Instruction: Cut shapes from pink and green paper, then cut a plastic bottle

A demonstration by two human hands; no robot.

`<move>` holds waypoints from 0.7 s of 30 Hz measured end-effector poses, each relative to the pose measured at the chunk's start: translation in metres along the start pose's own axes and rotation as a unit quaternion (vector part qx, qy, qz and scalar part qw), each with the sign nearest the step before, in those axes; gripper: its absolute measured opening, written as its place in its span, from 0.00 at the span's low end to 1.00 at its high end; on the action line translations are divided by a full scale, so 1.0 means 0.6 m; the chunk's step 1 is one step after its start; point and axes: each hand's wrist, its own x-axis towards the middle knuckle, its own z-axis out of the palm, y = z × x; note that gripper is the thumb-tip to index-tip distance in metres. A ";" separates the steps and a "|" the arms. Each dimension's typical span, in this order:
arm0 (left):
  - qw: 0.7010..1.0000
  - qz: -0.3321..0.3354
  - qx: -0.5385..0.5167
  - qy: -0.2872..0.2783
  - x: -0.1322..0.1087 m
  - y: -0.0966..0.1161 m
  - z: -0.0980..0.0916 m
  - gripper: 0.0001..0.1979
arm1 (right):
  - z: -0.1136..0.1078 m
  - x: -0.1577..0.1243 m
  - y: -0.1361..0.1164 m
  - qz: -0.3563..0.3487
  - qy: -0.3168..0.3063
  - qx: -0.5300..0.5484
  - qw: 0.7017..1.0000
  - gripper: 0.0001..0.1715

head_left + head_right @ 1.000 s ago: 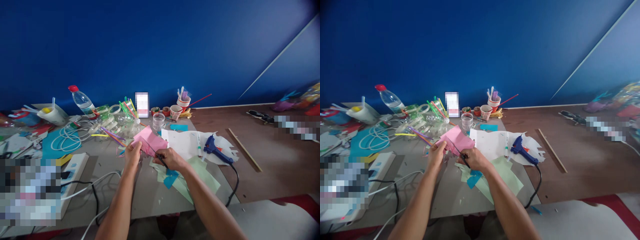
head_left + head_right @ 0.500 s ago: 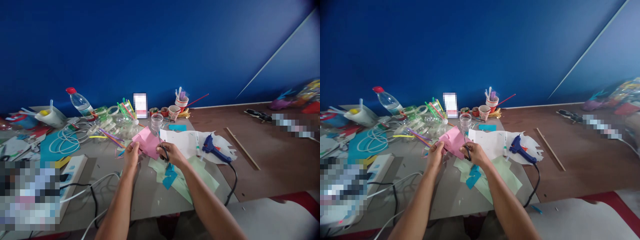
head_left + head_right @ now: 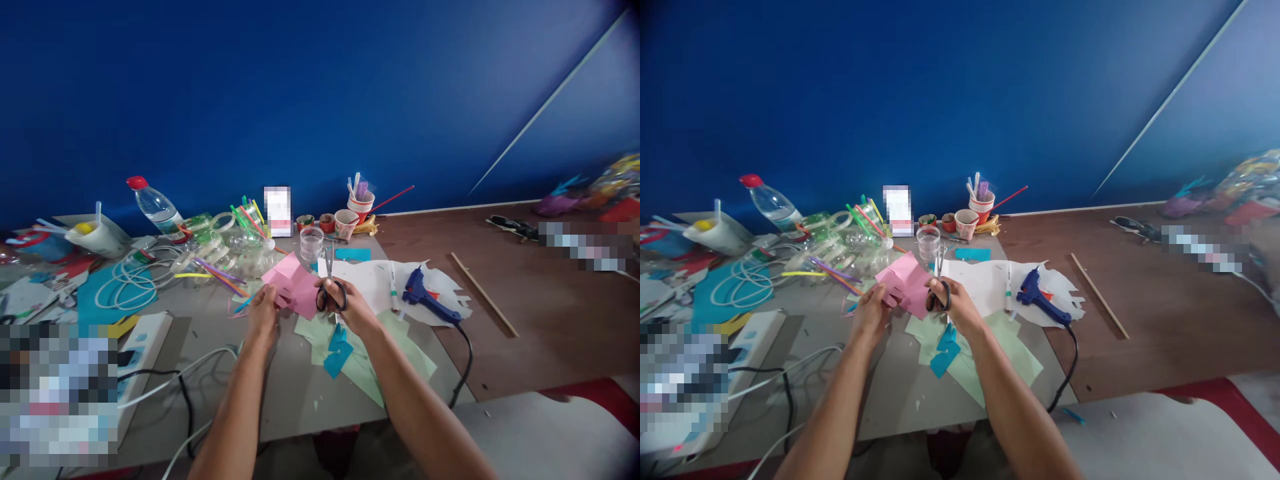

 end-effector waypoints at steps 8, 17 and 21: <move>1.000 0.002 -0.015 -0.025 -0.004 -0.002 0.001 0.16 | 0.004 -0.001 0.006 -0.019 -0.040 -0.159 0.986 0.23; 0.998 0.052 0.005 -0.028 0.007 -0.011 -0.005 0.16 | 0.019 -0.009 -0.001 -0.061 -0.073 -0.430 0.898 0.14; 0.997 0.070 0.027 -0.019 0.011 -0.016 -0.008 0.17 | 0.024 -0.013 -0.005 -0.055 -0.079 -0.472 0.876 0.14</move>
